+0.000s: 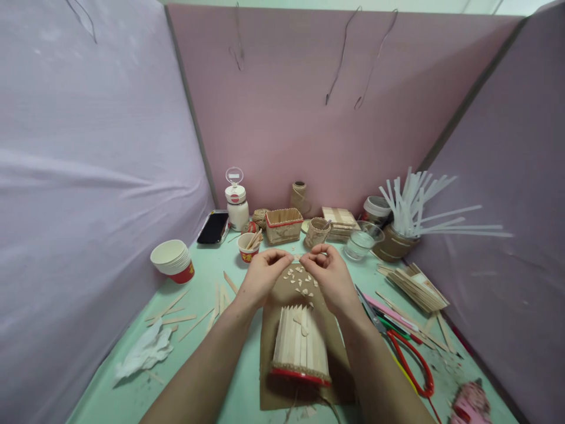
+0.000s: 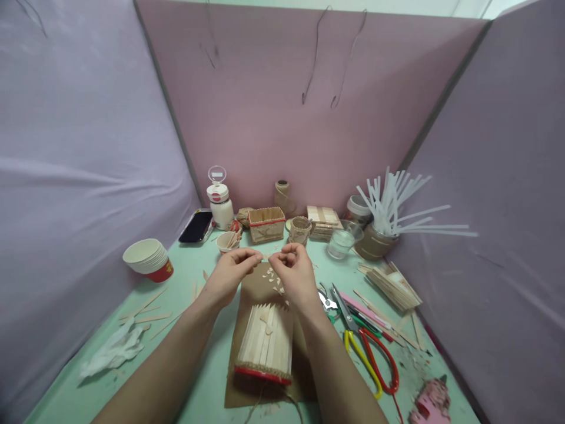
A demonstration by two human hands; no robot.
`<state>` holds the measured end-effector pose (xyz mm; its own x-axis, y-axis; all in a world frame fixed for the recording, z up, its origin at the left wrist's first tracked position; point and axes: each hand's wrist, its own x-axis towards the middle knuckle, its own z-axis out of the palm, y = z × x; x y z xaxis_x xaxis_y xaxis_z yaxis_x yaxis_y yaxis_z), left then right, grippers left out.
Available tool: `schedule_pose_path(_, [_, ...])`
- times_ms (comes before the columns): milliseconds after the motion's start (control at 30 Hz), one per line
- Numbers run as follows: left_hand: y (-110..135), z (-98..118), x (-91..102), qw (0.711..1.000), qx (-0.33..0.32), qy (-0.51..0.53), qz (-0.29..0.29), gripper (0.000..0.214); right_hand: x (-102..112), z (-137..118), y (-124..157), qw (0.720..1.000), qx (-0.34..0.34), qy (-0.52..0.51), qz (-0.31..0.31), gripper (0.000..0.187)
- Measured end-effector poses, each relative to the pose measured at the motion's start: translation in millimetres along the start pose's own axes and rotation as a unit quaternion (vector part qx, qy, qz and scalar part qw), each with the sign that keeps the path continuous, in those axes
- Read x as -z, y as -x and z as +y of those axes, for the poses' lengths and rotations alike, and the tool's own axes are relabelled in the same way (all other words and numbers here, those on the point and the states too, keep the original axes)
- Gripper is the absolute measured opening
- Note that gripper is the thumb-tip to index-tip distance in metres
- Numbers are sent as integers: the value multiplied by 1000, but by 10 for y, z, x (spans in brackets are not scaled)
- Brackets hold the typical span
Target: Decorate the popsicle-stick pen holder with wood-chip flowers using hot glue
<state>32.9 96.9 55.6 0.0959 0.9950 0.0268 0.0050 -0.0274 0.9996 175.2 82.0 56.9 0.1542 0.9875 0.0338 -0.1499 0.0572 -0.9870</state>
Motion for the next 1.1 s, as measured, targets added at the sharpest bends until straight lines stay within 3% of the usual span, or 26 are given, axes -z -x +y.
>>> schedule_pose_path(267, [-20,-4,3,997,46,60,10,20,40,26,-31,1000,7,7,14,38])
schedule_pose_path(400, [-36,13,26,990,87,110,2,22,212,-84,56,998,34,43,28,33])
schedule_pose_path(533, [-37,15,27,989,90,114,-13,24,580,-200,382,988,53,139,49,28])
schedule_pose_path(667, [-21,38,-4,991,82,108,-18,23,1154,-152,881,960,26,251,120,31])
schedule_pose_path(767, [22,60,-27,991,76,107,-19,21,1637,-78,1291,919,-28,340,197,36])
schedule_pose_path(867, [155,70,-21,992,75,95,-19,20,1986,-58,1650,861,-87,433,254,40])
schedule_pose_path(967, [402,57,13,996,67,62,-12,19,2097,-64,1873,823,-118,484,273,43])
schedule_pose_path(1100, [802,-16,21,992,77,87,44,17,2027,-59,1942,842,-11,495,216,36])
